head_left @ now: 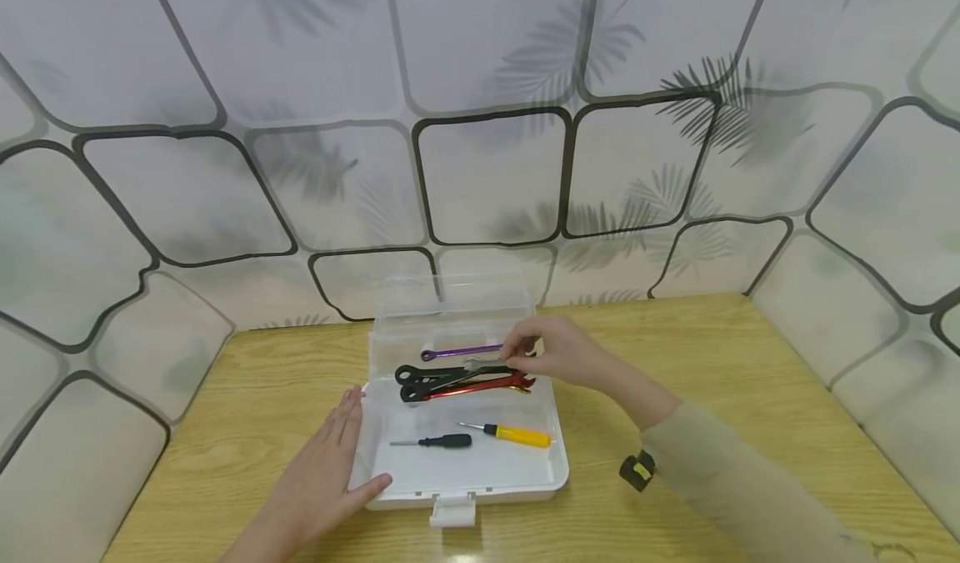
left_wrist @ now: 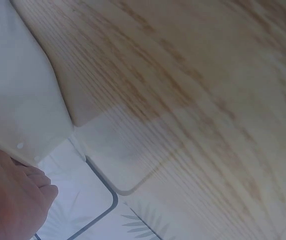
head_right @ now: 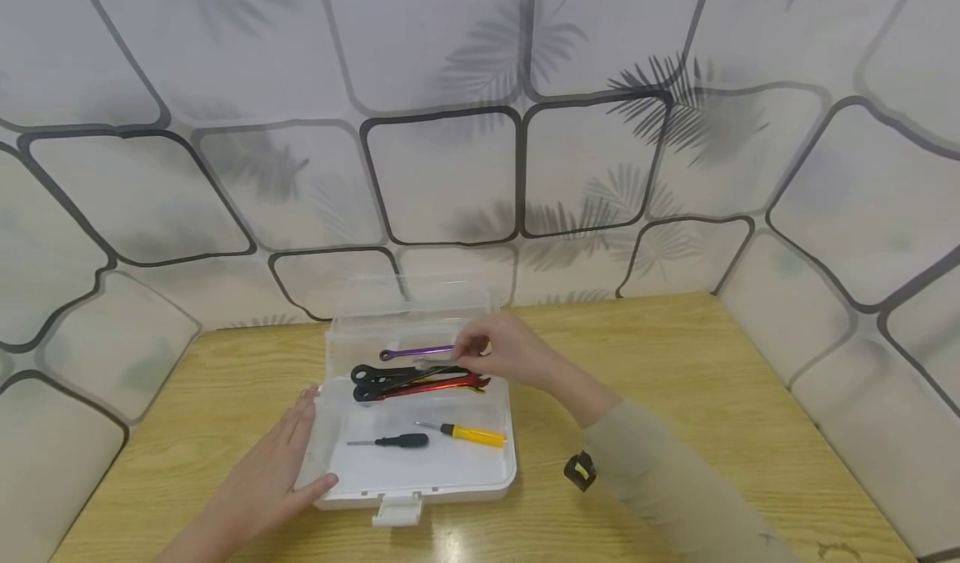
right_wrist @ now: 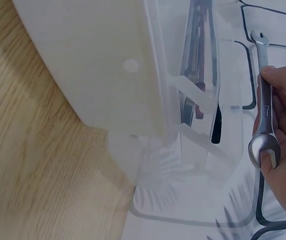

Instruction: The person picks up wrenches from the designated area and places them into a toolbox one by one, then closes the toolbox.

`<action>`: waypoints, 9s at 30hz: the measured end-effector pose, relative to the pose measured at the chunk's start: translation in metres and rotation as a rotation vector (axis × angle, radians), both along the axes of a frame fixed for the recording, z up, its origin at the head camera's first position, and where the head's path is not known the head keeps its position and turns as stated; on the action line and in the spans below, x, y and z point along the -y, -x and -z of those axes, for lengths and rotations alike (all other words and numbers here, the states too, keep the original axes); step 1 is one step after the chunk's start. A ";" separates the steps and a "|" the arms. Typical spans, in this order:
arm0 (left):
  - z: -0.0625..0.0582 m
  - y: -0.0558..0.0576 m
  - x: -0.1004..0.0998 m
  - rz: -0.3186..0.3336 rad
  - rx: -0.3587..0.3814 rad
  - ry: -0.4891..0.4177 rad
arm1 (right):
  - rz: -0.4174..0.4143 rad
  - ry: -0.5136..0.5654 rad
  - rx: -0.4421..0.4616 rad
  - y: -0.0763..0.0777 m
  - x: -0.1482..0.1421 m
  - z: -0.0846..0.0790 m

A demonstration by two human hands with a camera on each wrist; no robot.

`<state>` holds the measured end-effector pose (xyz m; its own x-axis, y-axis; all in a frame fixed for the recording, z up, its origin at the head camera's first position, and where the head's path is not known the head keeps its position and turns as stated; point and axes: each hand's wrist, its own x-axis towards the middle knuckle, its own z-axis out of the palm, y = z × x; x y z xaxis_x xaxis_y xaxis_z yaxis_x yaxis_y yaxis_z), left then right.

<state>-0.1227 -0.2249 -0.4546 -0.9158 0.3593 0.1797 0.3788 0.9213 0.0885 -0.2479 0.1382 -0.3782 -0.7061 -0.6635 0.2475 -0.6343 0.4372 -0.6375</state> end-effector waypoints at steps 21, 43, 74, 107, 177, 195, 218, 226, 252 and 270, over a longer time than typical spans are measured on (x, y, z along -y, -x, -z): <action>-0.001 0.000 0.000 -0.005 -0.001 -0.009 | -0.004 -0.027 0.045 0.013 0.054 -0.002; 0.001 -0.001 0.001 -0.003 0.007 -0.019 | 0.003 -0.151 -0.042 0.005 0.083 0.012; -0.006 0.006 0.006 0.046 -0.006 0.061 | 0.055 -0.009 -0.012 0.006 0.058 0.005; -0.059 0.070 0.009 -0.079 0.124 -0.282 | 0.253 0.077 -0.122 0.027 -0.008 -0.002; -0.029 0.124 -0.014 -0.278 0.624 -1.119 | 0.353 0.404 0.813 0.034 -0.015 0.054; -0.032 0.120 -0.010 -0.104 0.629 -1.225 | 0.206 0.513 0.816 0.032 -0.027 0.046; -0.059 0.109 -0.003 -0.047 0.592 -1.253 | 0.187 0.484 0.712 0.015 -0.036 0.014; -0.076 0.100 -0.001 -0.115 0.627 -1.258 | 0.213 0.424 0.664 0.004 -0.035 0.002; -0.092 0.052 -0.019 -0.276 0.516 -1.252 | 0.370 0.394 0.558 -0.057 -0.026 -0.012; -0.077 0.024 -0.021 -0.309 0.419 -1.095 | 0.509 0.442 0.588 -0.090 -0.015 -0.006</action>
<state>-0.1466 -0.2038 -0.3780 -0.9960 -0.0418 -0.0793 -0.0887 0.3284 0.9404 -0.1577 0.1531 -0.3724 -0.9823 -0.1651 -0.0882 0.0516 0.2143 -0.9754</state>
